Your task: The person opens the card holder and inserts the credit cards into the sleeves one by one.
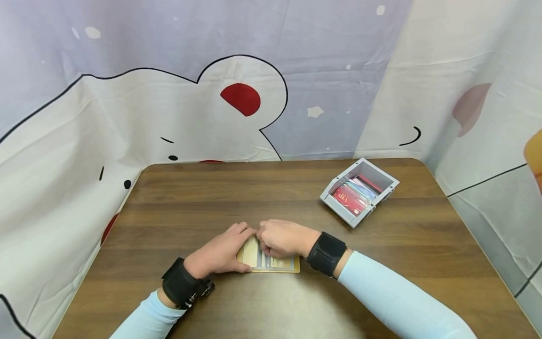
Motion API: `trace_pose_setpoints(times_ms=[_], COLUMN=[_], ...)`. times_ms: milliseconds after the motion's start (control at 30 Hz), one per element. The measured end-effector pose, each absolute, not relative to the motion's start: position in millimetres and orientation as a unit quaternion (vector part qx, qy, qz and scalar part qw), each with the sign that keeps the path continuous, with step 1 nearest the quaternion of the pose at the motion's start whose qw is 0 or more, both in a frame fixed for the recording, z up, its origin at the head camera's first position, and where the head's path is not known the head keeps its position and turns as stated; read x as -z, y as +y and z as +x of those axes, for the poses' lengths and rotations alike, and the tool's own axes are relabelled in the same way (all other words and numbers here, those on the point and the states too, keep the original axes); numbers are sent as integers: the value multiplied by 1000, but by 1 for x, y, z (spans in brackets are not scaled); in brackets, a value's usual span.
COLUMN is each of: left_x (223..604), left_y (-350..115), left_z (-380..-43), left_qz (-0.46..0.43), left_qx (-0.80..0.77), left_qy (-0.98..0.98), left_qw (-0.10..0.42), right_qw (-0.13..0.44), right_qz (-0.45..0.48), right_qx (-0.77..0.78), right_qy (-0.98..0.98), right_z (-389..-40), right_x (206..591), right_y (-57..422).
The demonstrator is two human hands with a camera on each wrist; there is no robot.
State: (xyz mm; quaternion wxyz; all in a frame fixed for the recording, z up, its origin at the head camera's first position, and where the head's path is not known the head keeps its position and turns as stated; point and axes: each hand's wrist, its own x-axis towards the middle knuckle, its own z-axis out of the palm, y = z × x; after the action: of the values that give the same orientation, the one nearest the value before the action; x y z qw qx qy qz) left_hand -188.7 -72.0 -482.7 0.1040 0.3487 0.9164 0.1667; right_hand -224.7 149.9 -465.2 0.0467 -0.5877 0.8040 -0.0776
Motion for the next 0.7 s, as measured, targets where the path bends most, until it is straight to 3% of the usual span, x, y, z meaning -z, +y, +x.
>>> trace_pose_setpoints(times_ms=[167, 433, 567, 700], left_x=[483, 483, 484, 485], left_y=[-72, -73, -73, -72], left_z=[-188, -189, -189, -188], left_qz=[345, 350, 354, 350], left_qx=[-169, -172, -173, -173], left_qy=[917, 914, 914, 915], left_qw=[111, 112, 102, 104], right_qw=[6, -8, -62, -145], right_qz=[-588, -583, -537, -426], right_qx=[80, 104, 111, 65], right_qy=[805, 806, 834, 891], right_z=[-223, -224, -228, -243], right_x=[470, 472, 465, 454], right_y=[154, 169, 191, 231])
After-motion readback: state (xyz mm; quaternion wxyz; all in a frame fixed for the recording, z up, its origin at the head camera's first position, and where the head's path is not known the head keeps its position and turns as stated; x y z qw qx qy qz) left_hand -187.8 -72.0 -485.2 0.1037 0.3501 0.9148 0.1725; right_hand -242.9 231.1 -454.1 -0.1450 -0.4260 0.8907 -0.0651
